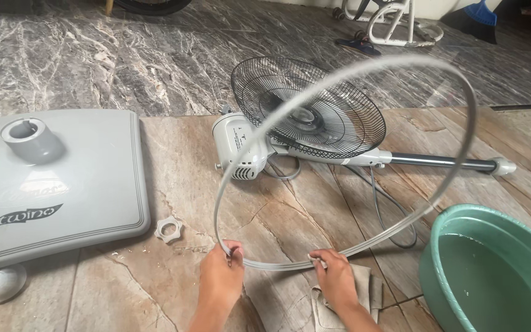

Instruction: The person wipes a small transparent fan cap and a long flexible fan tube with a cloth on the floor. They handle each part individually, wiping surfaces and edges, then place the parts back down.

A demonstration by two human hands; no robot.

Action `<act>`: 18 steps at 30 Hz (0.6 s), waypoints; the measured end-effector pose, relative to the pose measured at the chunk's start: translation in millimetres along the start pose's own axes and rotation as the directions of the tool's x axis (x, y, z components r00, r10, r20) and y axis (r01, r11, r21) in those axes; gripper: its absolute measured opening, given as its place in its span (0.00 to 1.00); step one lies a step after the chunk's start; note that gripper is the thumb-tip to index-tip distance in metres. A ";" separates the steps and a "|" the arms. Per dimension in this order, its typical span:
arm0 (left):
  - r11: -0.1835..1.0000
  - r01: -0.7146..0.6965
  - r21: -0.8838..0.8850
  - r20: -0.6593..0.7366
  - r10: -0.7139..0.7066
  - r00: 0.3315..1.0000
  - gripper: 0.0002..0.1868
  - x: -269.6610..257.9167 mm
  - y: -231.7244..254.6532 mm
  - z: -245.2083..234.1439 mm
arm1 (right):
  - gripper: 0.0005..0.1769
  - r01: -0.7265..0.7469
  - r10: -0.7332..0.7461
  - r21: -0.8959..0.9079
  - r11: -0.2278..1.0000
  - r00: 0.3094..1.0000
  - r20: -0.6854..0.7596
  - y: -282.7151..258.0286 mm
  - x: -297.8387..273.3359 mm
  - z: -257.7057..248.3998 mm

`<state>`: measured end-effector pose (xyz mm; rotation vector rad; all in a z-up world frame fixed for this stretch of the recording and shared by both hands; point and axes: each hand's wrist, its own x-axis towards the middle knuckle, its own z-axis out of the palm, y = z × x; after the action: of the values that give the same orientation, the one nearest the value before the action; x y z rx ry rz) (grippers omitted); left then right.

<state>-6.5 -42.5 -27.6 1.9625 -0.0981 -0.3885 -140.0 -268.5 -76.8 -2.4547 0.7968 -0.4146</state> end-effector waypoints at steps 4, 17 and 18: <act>0.997 -0.047 0.063 -0.069 0.051 0.996 0.09 0.7 2.4 4.8 | 0.08 0.229 -0.228 0.107 0.968 0.974 -0.020 -24.8 -1.3 4.3; 0.998 -0.020 0.068 -0.092 0.026 0.995 0.11 -8.9 7.1 -3.0 | 0.13 0.214 -0.105 -0.282 0.935 0.928 0.358 -45.1 12.8 0.3; 0.998 -0.017 0.068 -0.093 0.024 0.995 0.11 -9.4 7.1 -3.1 | 0.12 0.191 -0.084 -0.273 0.943 0.929 0.361 -46.2 12.8 -2.6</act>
<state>-13.6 -40.5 -18.0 2.0408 -0.0719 -0.2827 -110.1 -245.4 -47.0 -2.7712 0.5704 0.1050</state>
